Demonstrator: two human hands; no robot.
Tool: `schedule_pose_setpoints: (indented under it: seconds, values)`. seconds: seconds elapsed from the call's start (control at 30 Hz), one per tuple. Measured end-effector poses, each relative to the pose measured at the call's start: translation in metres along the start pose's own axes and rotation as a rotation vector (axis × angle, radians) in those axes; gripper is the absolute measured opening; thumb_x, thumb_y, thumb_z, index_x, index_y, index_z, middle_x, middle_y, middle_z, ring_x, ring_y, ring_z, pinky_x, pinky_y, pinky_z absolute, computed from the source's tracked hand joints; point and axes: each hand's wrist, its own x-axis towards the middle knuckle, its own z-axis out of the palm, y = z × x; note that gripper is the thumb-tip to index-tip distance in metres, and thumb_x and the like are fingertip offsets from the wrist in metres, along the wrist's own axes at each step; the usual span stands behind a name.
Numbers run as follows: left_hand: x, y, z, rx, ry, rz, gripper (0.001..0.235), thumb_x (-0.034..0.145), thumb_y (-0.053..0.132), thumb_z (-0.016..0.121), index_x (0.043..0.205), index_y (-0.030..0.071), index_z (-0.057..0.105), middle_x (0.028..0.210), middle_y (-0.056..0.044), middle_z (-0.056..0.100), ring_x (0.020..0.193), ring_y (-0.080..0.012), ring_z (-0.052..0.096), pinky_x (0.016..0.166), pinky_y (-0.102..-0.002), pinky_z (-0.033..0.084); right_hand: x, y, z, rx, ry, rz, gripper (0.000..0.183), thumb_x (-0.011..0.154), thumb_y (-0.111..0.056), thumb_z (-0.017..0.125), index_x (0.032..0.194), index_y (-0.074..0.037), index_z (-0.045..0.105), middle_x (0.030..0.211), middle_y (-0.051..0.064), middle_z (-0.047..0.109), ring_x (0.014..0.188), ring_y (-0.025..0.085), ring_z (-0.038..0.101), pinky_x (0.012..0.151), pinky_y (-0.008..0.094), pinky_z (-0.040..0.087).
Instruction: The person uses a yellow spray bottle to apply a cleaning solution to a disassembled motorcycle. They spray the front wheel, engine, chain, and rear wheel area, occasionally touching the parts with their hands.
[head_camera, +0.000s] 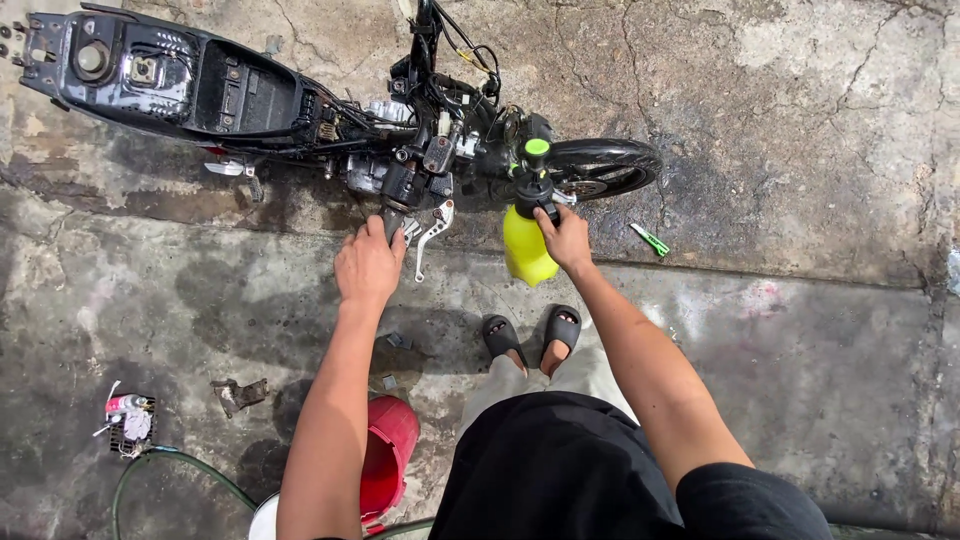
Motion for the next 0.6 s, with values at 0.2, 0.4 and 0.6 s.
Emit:
schedule_pose_setpoints:
  seconds: [0.2,0.4,0.6]
  values:
    - [0.000,0.015,-0.015,0.002,-0.052,-0.024,0.043,0.101,0.052,0.048,0.104,0.010,0.055,0.088,-0.016,0.071,0.083,-0.0427,0.072,0.074,-0.056,0.061,-0.009,0.060,0.025,-0.090,-0.071,0.052,0.056,0.097,-0.057,0.064,0.107,-0.003,0.074,0.082,0.023,0.073,0.085,0.041,0.074,0.068,0.050,0.052]
    - [-0.004,0.047,-0.038,-0.010,-0.076,-0.054,0.043,0.104,0.050,0.046,0.101,0.007,0.053,0.083,-0.021,0.070,0.074,-0.0463,0.072,0.070,-0.058,0.060,-0.012,0.078,0.016,-0.144,-0.134,0.058,0.056,0.096,-0.056,0.064,0.114,-0.004,0.072,0.091,0.026,0.074,0.094,0.045,0.073,0.075,0.053,0.057]
    - [0.003,0.090,-0.060,-0.030,-0.034,-0.098,0.038,0.104,0.042,0.049,0.104,0.004,0.053,0.079,-0.021,0.070,0.064,-0.0449,0.071,0.061,-0.056,0.060,0.001,0.101,0.014,-0.158,-0.156,0.017,0.052,0.096,-0.056,0.065,0.114,-0.008,0.072,0.089,0.022,0.074,0.092,0.045,0.073,0.076,0.052,0.057]
